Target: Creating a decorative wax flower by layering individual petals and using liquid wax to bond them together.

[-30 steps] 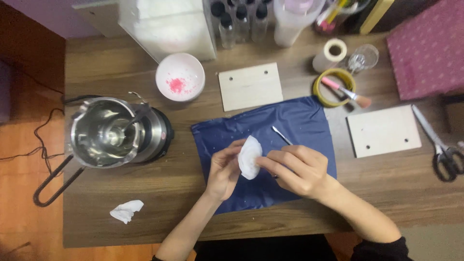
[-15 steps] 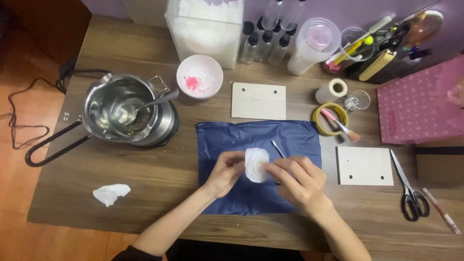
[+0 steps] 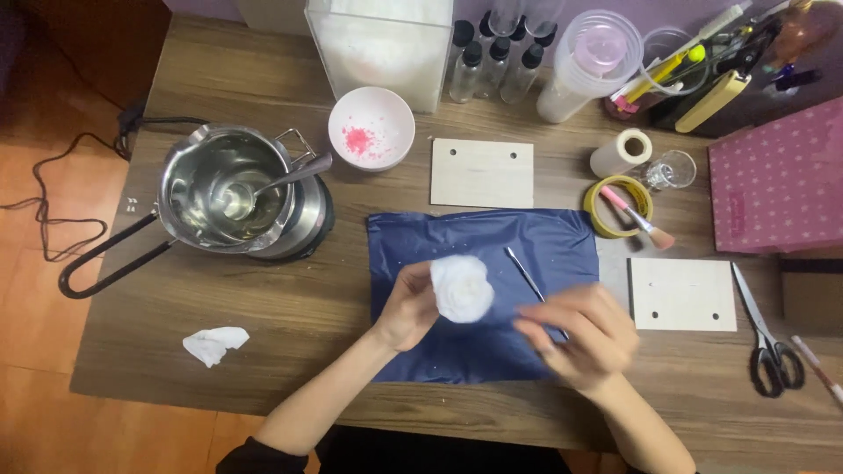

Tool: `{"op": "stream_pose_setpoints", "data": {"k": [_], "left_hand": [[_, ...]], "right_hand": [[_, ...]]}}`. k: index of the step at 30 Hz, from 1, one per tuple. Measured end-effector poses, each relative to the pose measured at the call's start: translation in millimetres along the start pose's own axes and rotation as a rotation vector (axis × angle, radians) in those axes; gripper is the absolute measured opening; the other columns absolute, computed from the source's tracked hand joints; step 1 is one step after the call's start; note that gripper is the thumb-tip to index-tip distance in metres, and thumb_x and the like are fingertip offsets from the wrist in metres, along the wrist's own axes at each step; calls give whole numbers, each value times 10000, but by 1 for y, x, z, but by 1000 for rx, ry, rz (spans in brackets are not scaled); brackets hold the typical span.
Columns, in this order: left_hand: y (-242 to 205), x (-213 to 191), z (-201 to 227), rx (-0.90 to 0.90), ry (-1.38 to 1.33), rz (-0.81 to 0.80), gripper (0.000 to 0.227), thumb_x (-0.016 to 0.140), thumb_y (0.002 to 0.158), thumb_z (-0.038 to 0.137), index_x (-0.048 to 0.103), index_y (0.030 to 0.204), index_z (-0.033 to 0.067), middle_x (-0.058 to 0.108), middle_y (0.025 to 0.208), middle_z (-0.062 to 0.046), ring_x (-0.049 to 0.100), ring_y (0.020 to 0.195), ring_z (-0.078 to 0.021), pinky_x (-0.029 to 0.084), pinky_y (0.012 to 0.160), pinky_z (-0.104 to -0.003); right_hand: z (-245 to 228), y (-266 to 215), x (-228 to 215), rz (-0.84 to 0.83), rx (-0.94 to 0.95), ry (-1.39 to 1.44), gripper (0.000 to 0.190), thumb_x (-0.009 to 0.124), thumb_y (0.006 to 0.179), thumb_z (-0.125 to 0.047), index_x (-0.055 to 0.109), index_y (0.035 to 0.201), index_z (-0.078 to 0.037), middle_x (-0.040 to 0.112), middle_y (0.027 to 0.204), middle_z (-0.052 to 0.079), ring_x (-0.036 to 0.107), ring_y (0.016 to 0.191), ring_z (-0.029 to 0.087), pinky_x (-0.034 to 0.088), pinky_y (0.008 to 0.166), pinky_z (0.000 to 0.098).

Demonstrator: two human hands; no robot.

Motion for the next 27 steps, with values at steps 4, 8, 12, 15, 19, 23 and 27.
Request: {"op": "stream_pose_setpoints", "data": {"k": [4,8,12,15,19,23,27], "left_hand": [[2,-13,-16,13,-76,28,257,601,773,-114,654,1005,-16,693,929,-191,674,904,-279,578,778,-370],[2,6,0,23,53,11,240,638,754,-104,672,980,-28,691,914,-199,675,824,-223,591,652,-303],[2,11,3,33,74,14,246,665,731,-100,667,974,-65,681,895,-228,673,782,-221,588,604,-299],[2,5,0,44,103,29,227,658,737,-105,666,963,-84,678,879,-231,669,753,-207,589,585,-286],[2,1,-5,34,87,6,268,645,753,-88,644,1021,-83,677,905,-248,677,802,-239,594,628,-312],[4,26,8,-41,-19,-69,364,621,830,49,577,1181,-34,644,1099,-217,642,975,-230,583,746,-313],[-1,5,-16,-102,5,-73,259,583,876,82,628,1113,-12,685,1024,-176,655,943,-198,576,738,-284]], "right_hand": [[5,-1,9,74,85,91,57,735,764,-143,739,740,-92,629,663,31,538,549,180,502,544,281],[0,-3,11,31,40,51,46,738,739,-97,752,779,-117,644,689,8,533,575,154,508,554,259],[-3,-5,13,36,-29,-62,35,730,755,-95,743,779,-117,627,677,7,520,567,153,512,552,266],[-7,-8,17,53,-71,-110,28,717,765,-94,733,775,-115,604,657,2,522,555,138,512,546,257],[-5,-11,16,47,-79,-127,38,704,780,-96,732,800,-113,601,662,-2,512,560,128,504,542,245],[-1,-24,14,2,-162,-192,88,675,781,-78,723,846,-114,594,715,9,522,596,138,509,554,255],[-5,-31,16,-19,-335,-246,176,549,879,-87,723,902,-108,585,765,46,490,639,146,474,563,232]]}}
Point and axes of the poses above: each hand's wrist, its own y-axis towards the middle knuckle, its own x-axis out of the palm, z = x × y, the point moved 6 cm from there along y, towards the middle knuckle
